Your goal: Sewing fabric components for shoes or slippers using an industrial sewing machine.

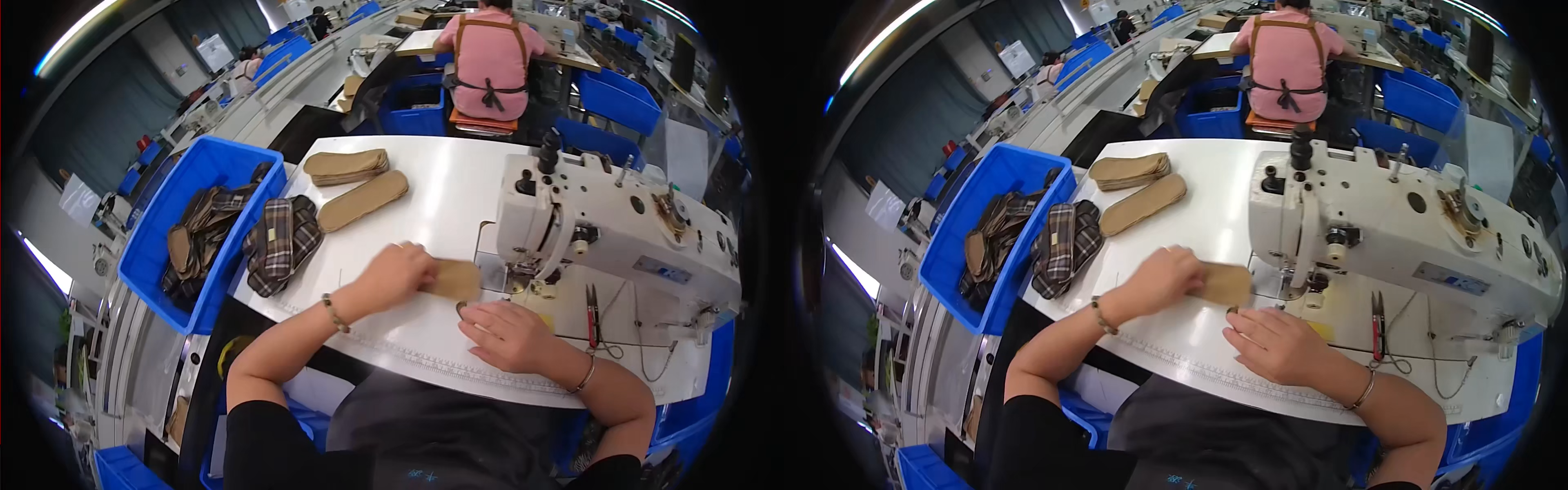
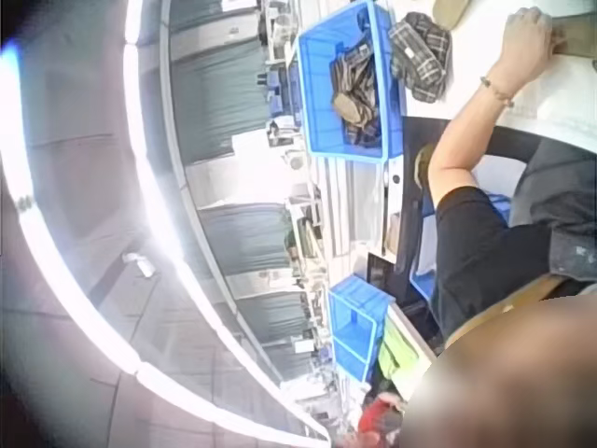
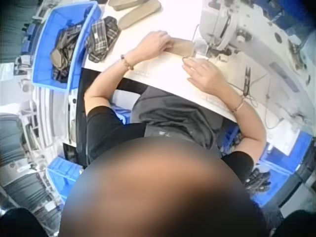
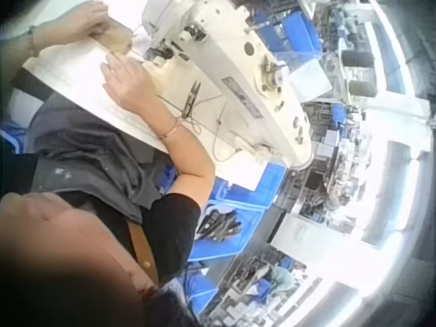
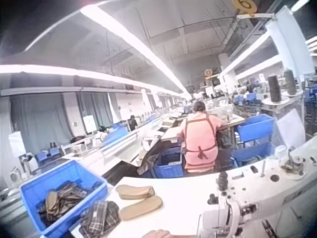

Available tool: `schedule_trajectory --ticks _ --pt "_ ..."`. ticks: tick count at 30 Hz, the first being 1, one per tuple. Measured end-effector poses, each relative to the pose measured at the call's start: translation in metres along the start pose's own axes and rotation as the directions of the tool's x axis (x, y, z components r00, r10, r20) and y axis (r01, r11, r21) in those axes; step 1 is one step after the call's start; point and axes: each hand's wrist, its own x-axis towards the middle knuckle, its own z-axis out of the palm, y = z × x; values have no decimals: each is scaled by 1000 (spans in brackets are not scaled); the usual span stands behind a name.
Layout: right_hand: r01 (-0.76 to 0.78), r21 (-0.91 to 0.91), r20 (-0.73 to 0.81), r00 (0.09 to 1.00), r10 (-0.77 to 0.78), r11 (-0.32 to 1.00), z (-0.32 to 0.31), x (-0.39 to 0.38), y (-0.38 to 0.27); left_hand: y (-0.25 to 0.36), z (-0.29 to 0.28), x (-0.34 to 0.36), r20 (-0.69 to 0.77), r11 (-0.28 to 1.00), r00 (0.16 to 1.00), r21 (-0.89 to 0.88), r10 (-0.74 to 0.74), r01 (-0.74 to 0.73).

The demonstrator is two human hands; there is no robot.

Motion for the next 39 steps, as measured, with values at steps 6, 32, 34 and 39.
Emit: schedule_trajectory --ticks 6,32,34,39 --pt "-184 68 172 970 170 981 6 6 3 5 -5 -7 -37 995 999 -89 39 -42" --pt "-169 30 27 985 168 985 -1 3 6 -103 -110 -87 -587 647 352 -759 -729 74" --pt "-189 154 -26 980 195 970 -3 4 1 -54 -111 -73 -460 425 409 -887 -788 -179" --pt "-341 621 71 921 383 706 -9 5 -20 47 -71 -51 -187 -138 711 -918 -678 -372"
